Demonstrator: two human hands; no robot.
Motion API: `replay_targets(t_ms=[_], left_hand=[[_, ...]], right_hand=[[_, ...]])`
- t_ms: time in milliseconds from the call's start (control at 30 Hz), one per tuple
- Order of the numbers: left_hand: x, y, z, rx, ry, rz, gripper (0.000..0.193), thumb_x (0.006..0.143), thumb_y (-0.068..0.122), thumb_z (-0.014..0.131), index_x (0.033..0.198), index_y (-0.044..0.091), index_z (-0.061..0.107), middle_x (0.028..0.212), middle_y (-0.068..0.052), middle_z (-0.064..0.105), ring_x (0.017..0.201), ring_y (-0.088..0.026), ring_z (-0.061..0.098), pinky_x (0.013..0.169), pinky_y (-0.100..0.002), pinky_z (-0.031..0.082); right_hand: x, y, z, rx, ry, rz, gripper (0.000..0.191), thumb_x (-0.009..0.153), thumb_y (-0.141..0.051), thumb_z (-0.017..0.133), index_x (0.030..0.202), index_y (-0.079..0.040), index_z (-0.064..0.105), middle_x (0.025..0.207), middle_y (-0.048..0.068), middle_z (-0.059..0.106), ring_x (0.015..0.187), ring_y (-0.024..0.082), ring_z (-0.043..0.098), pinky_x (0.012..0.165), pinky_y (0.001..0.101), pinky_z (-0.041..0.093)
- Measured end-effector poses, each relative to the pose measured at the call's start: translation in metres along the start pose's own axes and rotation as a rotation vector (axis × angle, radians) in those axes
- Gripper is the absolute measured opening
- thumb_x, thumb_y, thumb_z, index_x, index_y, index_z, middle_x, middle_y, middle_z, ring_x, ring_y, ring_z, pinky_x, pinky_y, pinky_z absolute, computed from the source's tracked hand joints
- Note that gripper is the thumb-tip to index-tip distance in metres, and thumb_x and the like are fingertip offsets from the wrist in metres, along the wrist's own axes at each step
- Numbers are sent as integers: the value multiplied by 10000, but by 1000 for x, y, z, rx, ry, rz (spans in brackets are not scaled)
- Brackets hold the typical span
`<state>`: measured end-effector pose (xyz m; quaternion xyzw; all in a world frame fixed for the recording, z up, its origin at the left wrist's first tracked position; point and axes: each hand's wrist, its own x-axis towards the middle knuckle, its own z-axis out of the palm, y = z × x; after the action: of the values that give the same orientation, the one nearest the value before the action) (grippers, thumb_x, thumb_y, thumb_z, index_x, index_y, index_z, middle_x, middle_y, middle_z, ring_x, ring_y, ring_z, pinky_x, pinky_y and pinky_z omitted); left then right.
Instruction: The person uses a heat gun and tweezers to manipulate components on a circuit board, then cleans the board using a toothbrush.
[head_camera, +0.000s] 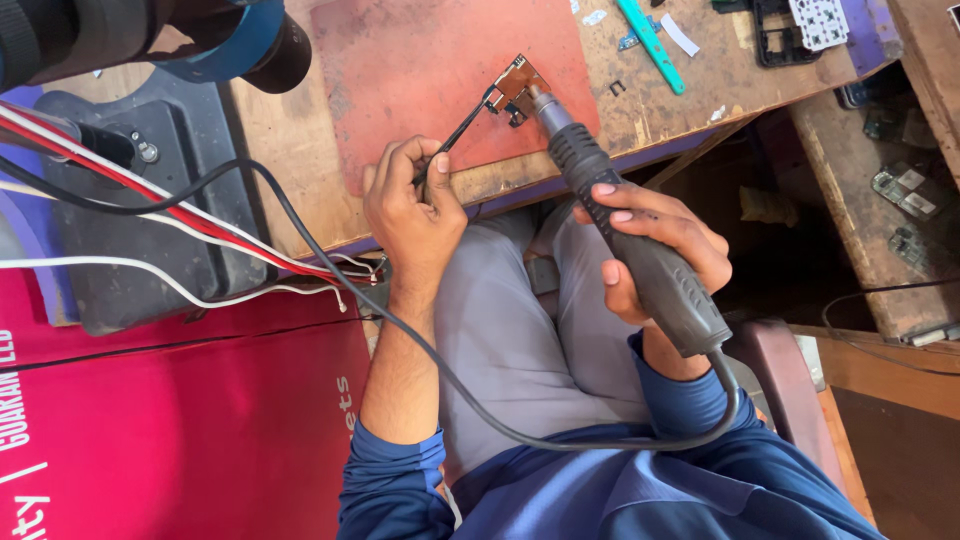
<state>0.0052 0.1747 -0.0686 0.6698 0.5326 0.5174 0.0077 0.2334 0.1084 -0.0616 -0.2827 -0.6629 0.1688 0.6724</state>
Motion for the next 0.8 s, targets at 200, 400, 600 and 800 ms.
replay_targets(t_ms=[200, 400, 600, 800], left_hand=[[1, 0, 0, -18, 0, -8, 83, 958, 68, 719, 1028, 70, 675, 921, -55, 698, 782, -259, 597, 766, -387, 434], [0, 1, -1, -15, 3, -8, 81, 957, 64, 716, 1028, 71, 678, 915, -54, 697, 787, -259, 595, 766, -383, 436], [0, 2, 0, -12, 7, -2, 81, 957, 61, 717, 1026, 71, 675, 919, -56, 697, 787, -258, 597, 763, -383, 434], [-1, 3, 1, -5, 3, -20, 84, 956, 64, 722, 1028, 72, 681, 921, -54, 701, 790, -264, 584, 751, -377, 438]], right_hand=[[1, 0, 1, -11, 30, 3, 429, 1014, -331, 740, 1125, 57, 594, 1220, 269, 700, 960, 352, 783, 890, 424, 668], [1, -1, 0, -12, 22, 9, 430, 1017, -332, 742, 1116, 58, 592, 1212, 268, 703, 965, 348, 784, 887, 416, 666], [0, -3, -2, -33, 20, 21, 420, 1016, -327, 742, 1122, 55, 603, 1208, 263, 710, 970, 342, 783, 890, 411, 668], [0, -3, -5, -52, 16, 42, 401, 1026, -304, 741, 1136, 56, 604, 1215, 258, 707, 970, 341, 782, 893, 410, 665]])
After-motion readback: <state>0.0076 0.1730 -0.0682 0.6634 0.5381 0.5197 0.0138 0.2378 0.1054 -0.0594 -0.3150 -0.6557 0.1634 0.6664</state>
